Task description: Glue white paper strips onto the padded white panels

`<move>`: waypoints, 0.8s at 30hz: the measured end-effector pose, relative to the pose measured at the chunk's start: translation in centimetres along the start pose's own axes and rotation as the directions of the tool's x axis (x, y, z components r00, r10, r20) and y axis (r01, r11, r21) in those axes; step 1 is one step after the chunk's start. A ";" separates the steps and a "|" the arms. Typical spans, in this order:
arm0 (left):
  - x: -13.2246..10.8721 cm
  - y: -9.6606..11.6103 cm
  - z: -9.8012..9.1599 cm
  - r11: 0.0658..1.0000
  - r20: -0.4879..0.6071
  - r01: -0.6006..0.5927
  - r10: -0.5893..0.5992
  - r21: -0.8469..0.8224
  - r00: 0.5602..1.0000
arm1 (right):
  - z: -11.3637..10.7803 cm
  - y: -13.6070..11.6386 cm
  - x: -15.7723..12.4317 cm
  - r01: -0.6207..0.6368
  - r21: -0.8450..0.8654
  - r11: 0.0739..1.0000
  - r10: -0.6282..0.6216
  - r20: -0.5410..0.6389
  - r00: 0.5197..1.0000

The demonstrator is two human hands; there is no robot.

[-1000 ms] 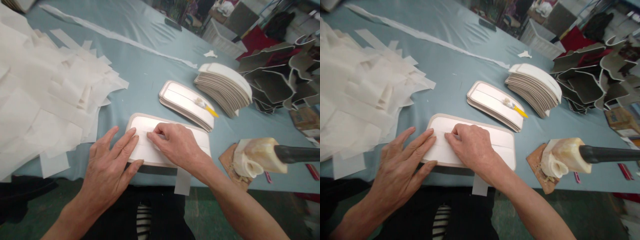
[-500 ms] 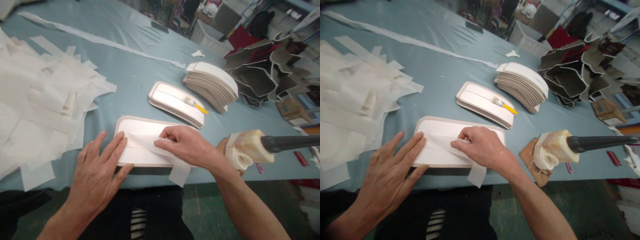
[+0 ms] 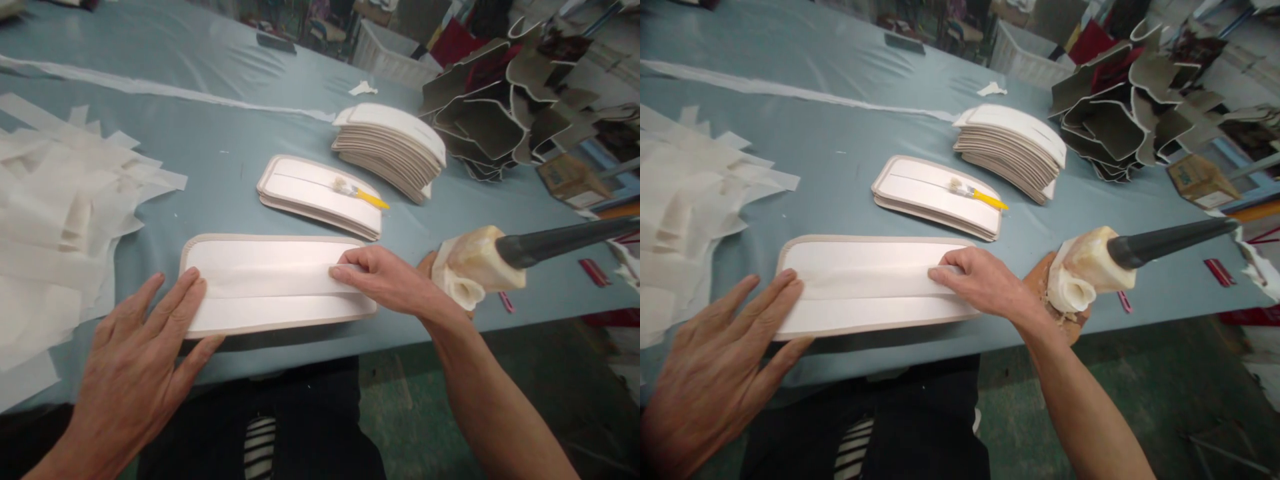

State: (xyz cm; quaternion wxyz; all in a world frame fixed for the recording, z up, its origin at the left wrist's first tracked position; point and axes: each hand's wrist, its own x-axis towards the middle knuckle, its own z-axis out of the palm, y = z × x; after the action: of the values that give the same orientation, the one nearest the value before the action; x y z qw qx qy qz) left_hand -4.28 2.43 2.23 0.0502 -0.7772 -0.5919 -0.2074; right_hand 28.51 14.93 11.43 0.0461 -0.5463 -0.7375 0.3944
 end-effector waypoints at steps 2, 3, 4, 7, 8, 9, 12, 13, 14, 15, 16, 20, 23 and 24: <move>-0.1 -0.2 0.1 1.000 0.028 -0.013 0.013 -0.002 1.000 | 0.1 0.8 -0.1 -0.011 -0.006 1.000 0.011 -0.035 0.999; -0.1 -0.3 0.0 1.000 0.037 -0.019 0.020 -0.005 0.999 | 0.2 1.2 -0.2 -0.016 -0.003 1.000 0.016 -0.051 0.999; -0.1 -0.4 0.0 1.000 0.043 -0.025 0.025 -0.007 0.999 | 0.2 1.5 -0.3 -0.023 0.002 1.000 0.023 -0.065 0.998; 0.0 -0.5 -0.3 0.999 0.046 -0.041 0.042 -0.017 0.998 | 0.3 2.4 -0.6 -0.049 0.024 0.999 0.051 -0.102 0.993; 0.1 -0.5 -0.4 0.999 0.043 -0.045 0.046 -0.024 0.998 | 0.2 2.7 -0.7 -0.051 0.033 0.998 0.055 -0.115 0.992; 0.2 -0.5 -0.4 0.998 0.043 -0.045 0.047 -0.032 0.998 | 0.2 3.0 -0.8 -0.048 0.043 0.998 0.053 -0.129 0.990; 0.3 -0.5 -0.5 0.996 0.045 -0.050 0.053 -0.071 0.998 | 0.0 3.7 -1.1 -0.019 0.077 0.997 0.031 -0.159 0.987; 0.3 -0.5 -0.4 0.995 0.045 -0.052 0.056 -0.087 0.997 | 0.0 3.8 -1.2 -0.008 0.090 0.996 0.024 -0.170 0.985; 0.3 -0.5 -0.4 0.994 0.044 -0.054 0.058 -0.099 0.997 | -0.1 3.9 -1.3 0.004 0.107 0.994 0.016 -0.180 0.983; 0.3 -0.6 -0.3 0.993 0.043 -0.054 0.059 -0.108 0.997 | -0.2 3.9 -1.4 0.019 0.128 0.992 0.006 -0.193 0.981; 0.2 -0.7 -0.3 0.992 0.043 -0.052 0.057 -0.112 0.997 | -0.3 3.9 -1.4 0.037 0.149 0.988 -0.006 -0.205 0.979; 0.1 -0.7 -0.1 0.993 0.065 -0.030 0.038 -0.110 0.997 | -0.5 3.6 -1.5 0.087 0.199 0.976 -0.036 -0.249 0.968; 0.2 -0.2 -0.3 0.991 0.067 0.009 0.000 -0.133 0.998 | -0.3 4.0 -1.2 0.062 0.171 0.983 -0.016 -0.261 0.965; 0.3 0.0 -0.4 0.991 0.073 0.026 -0.017 -0.130 0.997 | -0.1 4.2 -1.1 0.045 0.155 0.987 -0.003 -0.258 0.966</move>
State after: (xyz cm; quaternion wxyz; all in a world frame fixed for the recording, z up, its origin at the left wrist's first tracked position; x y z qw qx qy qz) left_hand -4.28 2.57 2.70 -0.0245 -0.7793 -0.5869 -0.2181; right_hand 32.27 14.47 9.26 0.1896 -0.5784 -0.6978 0.3776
